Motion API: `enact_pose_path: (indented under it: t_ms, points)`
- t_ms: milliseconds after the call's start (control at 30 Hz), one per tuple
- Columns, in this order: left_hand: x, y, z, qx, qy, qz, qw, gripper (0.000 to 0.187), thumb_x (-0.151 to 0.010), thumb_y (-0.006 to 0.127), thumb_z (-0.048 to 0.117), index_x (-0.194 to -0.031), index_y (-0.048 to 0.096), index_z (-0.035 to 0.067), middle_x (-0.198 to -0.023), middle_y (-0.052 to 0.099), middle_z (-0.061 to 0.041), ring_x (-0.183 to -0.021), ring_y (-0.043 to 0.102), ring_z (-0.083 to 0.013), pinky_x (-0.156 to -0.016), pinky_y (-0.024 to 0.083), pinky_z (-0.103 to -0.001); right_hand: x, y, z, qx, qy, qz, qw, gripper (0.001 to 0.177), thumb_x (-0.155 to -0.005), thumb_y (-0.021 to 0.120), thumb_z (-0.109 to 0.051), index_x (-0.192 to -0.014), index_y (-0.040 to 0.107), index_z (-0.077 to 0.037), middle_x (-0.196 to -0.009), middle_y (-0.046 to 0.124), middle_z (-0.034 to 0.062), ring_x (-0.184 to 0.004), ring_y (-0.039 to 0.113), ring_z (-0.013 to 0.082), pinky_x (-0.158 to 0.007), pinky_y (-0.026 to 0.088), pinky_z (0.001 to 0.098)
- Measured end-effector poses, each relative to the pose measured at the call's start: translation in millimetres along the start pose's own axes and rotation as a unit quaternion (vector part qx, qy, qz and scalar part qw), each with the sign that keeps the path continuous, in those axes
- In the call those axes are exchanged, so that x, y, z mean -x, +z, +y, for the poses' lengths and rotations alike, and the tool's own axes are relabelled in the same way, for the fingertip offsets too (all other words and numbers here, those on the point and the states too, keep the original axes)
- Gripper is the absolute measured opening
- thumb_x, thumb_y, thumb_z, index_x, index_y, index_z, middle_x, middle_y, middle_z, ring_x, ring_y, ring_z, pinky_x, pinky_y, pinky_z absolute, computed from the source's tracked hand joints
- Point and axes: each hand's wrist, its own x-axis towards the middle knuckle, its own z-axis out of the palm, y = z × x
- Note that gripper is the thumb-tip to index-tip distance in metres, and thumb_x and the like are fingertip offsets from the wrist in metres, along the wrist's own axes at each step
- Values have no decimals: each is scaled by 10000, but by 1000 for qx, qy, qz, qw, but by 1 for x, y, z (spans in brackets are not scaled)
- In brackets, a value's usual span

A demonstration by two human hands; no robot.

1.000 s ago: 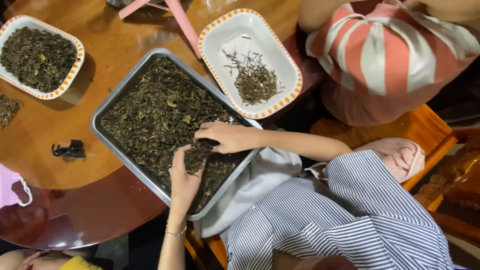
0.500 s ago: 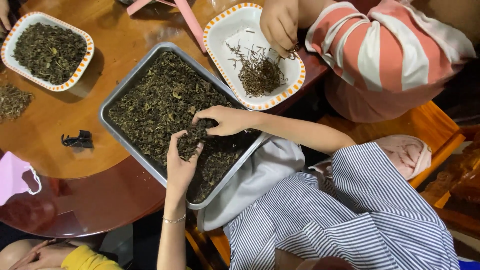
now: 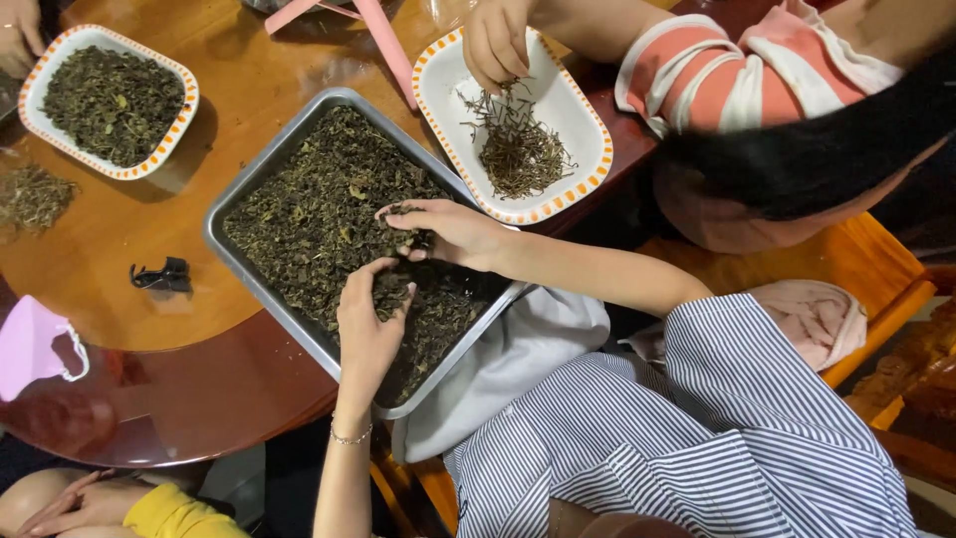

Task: Manually sorting dried tea leaves to remove stems and impurities.

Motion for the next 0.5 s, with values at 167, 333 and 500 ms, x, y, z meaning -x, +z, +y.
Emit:
enact_pose_path:
  t_ms: [167,333,500]
  points:
    - [7,-10,8,-94,-29,-45,994,497,-950,612,477,-1369,566,213,-1341,642,-29,-1265,529,-290,-1049,341,-547,1,2,-2,-11,-2,7,1000,229,-943,708,-129,-1170,701,-99,-936,633,35,-728,603,162,-604,512,233]
    - [5,-26,29,-150,-26,-83,985,650,-894,590,605,-1419,552,224,-1507,526,-56,-1465,331,-339,-1126,155,-727,2,7,-6,-3,-8,23,1000,241,-914,736,-174,-1139,690,-102,-1008,662,27,-732,624,142,-682,562,242]
    - [-4,-30,53,21,-38,15,999,722,-1042,400,479,-1596,228,49,-1671,250,-202,-1545,231,-358,-1219,107,-615,9,21,-6,46,-69,-23,996,458,-931,675,-203,-1352,630,-30,-1145,669,64,-847,601,136,-671,524,227]
